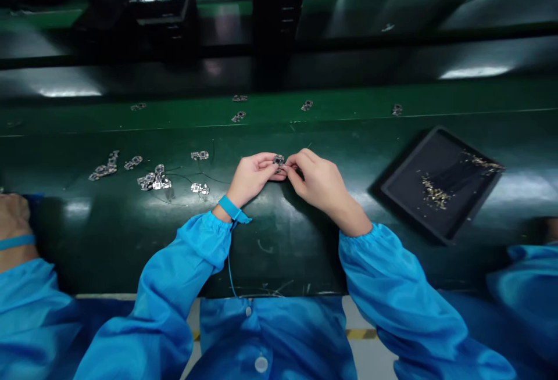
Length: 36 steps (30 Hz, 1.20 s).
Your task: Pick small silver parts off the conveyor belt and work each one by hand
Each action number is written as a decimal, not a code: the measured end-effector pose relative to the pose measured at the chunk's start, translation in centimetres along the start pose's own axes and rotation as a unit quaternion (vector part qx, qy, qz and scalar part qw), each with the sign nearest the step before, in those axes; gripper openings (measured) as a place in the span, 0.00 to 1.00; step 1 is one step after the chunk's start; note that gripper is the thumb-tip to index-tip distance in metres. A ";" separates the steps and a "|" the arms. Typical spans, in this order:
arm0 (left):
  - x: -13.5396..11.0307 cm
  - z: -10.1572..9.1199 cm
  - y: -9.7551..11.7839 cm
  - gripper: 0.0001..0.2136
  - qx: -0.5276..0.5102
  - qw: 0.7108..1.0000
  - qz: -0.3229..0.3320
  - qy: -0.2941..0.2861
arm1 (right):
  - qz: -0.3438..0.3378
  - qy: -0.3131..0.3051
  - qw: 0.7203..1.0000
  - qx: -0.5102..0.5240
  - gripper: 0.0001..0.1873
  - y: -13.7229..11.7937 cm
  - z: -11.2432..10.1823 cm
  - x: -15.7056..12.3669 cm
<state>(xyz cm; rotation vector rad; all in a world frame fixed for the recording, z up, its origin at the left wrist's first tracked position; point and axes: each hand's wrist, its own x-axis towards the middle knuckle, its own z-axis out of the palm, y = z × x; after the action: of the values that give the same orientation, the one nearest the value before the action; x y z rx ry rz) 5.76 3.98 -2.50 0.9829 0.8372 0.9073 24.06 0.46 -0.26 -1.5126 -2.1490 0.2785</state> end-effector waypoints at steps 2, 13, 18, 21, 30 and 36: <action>0.0 0.0 -0.1 0.13 0.004 1.000 0.000 -0.003 | 0.000 0.004 1.000 0.006 0.07 0.0 0.0 0.0; 0.0 0.3 -0.2 0.10 0.037 0.999 0.002 0.000 | 0.003 0.021 0.999 0.035 0.05 0.0 0.4 0.1; 0.0 0.4 -0.2 0.09 0.038 0.999 -0.002 0.002 | 0.011 0.017 0.999 0.042 0.06 -0.2 0.4 0.2; 0.0 0.4 -0.2 0.08 0.039 0.999 -0.003 0.004 | 0.016 0.016 0.999 0.038 0.06 -0.1 0.5 0.2; 0.0 0.5 0.1 0.08 0.045 0.999 0.000 0.003 | 0.020 0.011 0.999 0.045 0.06 0.0 0.5 0.2; -0.1 0.5 0.1 0.09 0.044 0.999 -0.006 0.015 | 0.021 0.012 0.998 0.057 0.05 0.1 0.4 0.2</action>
<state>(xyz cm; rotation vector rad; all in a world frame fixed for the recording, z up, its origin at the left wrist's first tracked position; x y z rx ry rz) 6.16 3.78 -2.24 1.0423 0.9144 0.8829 23.92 0.69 -0.59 -1.4909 -2.0491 0.3881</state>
